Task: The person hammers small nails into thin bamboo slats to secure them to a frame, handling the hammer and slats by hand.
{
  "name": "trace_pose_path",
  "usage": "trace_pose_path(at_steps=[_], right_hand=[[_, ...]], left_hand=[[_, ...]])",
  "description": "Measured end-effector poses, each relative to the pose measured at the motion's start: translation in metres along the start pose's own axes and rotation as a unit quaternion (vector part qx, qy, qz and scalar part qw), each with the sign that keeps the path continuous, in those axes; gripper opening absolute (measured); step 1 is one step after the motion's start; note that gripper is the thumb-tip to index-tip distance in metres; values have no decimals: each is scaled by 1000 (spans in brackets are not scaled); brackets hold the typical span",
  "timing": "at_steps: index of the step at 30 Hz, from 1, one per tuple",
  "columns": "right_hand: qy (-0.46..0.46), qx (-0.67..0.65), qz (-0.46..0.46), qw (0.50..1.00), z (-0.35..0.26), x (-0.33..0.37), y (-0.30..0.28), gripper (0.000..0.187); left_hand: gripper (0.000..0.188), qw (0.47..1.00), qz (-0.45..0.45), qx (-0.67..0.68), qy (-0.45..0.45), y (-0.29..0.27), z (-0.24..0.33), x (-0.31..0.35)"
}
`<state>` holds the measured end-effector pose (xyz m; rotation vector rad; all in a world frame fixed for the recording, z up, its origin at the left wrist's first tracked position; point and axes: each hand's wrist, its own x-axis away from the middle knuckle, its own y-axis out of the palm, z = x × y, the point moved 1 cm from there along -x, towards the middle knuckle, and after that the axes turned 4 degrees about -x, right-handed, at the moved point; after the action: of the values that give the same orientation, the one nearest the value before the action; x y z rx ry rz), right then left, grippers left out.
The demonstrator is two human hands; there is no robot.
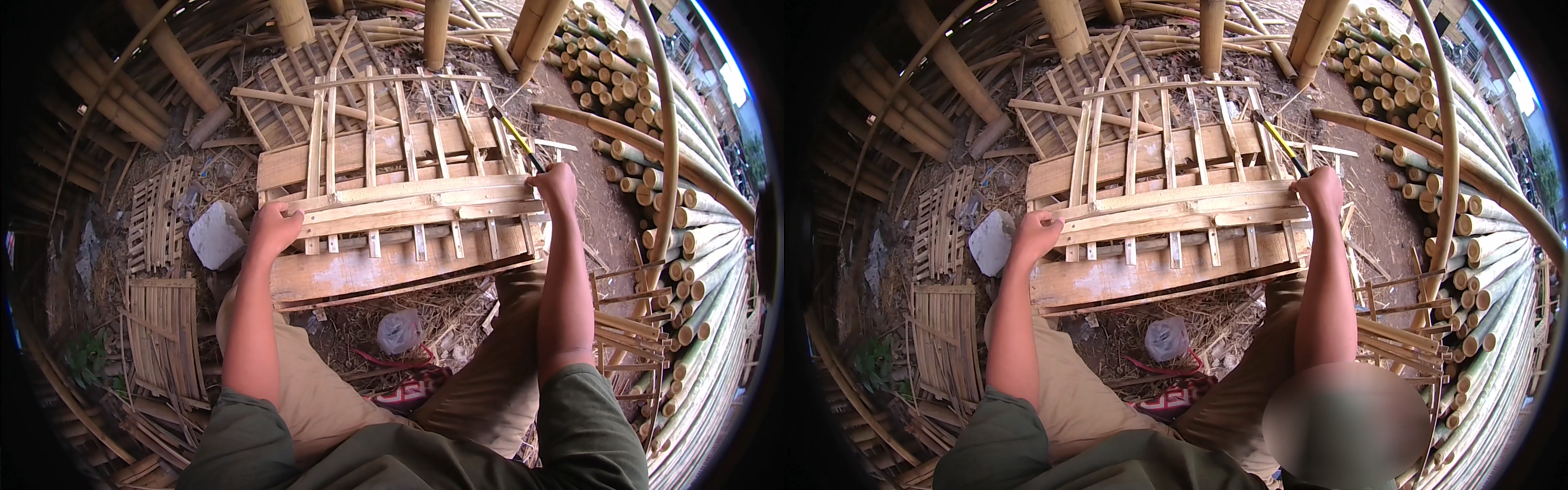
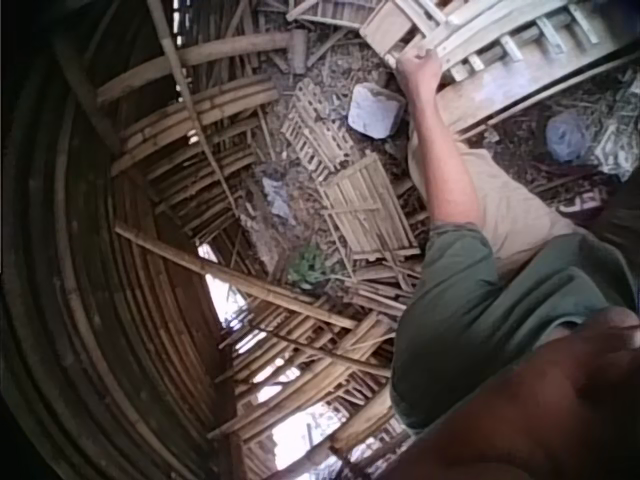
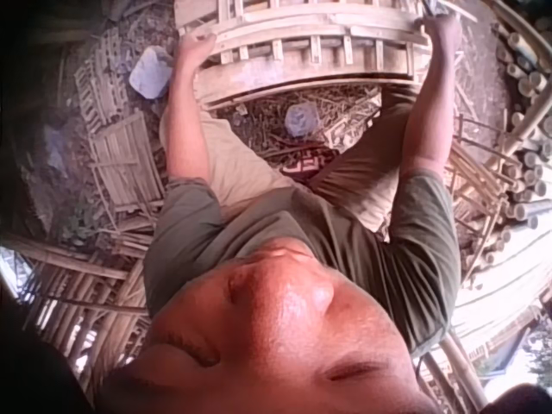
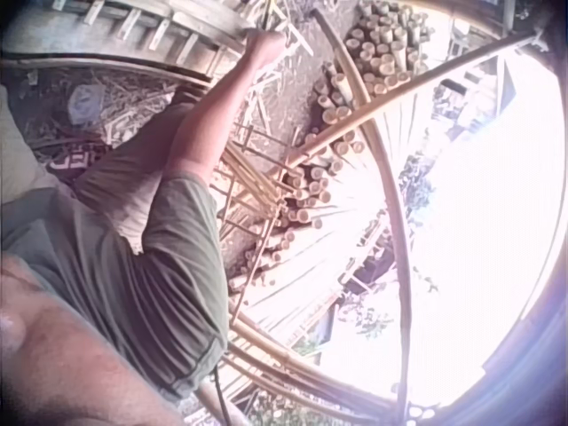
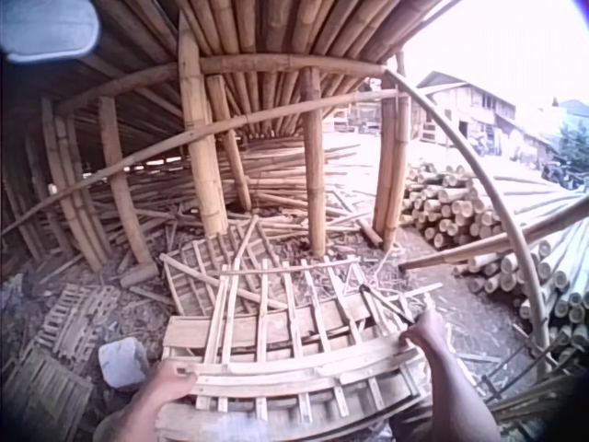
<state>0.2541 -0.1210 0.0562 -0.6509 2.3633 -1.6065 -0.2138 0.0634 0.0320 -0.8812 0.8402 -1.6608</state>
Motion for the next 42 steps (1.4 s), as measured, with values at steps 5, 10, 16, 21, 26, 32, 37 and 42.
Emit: trace_pose_path(at_steps=[5, 10, 16, 21, 26, 32, 37, 42], right_hand=[[20, 45, 36, 998, 1, 3, -2, 37], [15, 48, 39, 998, -28, 35, -19, 46], [-44, 10, -38, 998, -32, 43, -11, 54], [-142, 26, -86, 986, -41, 48, 6, 53], [-164, 42, -129, 977, -48, 55, 21, 48], [-232, 51, -143, 961, -44, 58, 25, 46], [-276, 100, -132, 947, -56, 73, 20, 47], [-336, 6, -40, 941, -57, 73, 28, 36]], left_hand=[[49, 1000, -17, -3, -6, -2, 8, 3], [52, 999, 9, -30, -13, 0, -2, -3], [64, 1000, 2, -26, 4, -2, 6, 0], [65, 998, 33, -24, 54, 3, 5, 3], [59, 994, 47, -2, 94, 5, 1, 0], [52, 992, 32, -2, 122, 10, 9, 3], [39, 986, 79, -37, 141, 14, 4, 2], [17, 944, 162, 48, 282, 3, 30, 18]])
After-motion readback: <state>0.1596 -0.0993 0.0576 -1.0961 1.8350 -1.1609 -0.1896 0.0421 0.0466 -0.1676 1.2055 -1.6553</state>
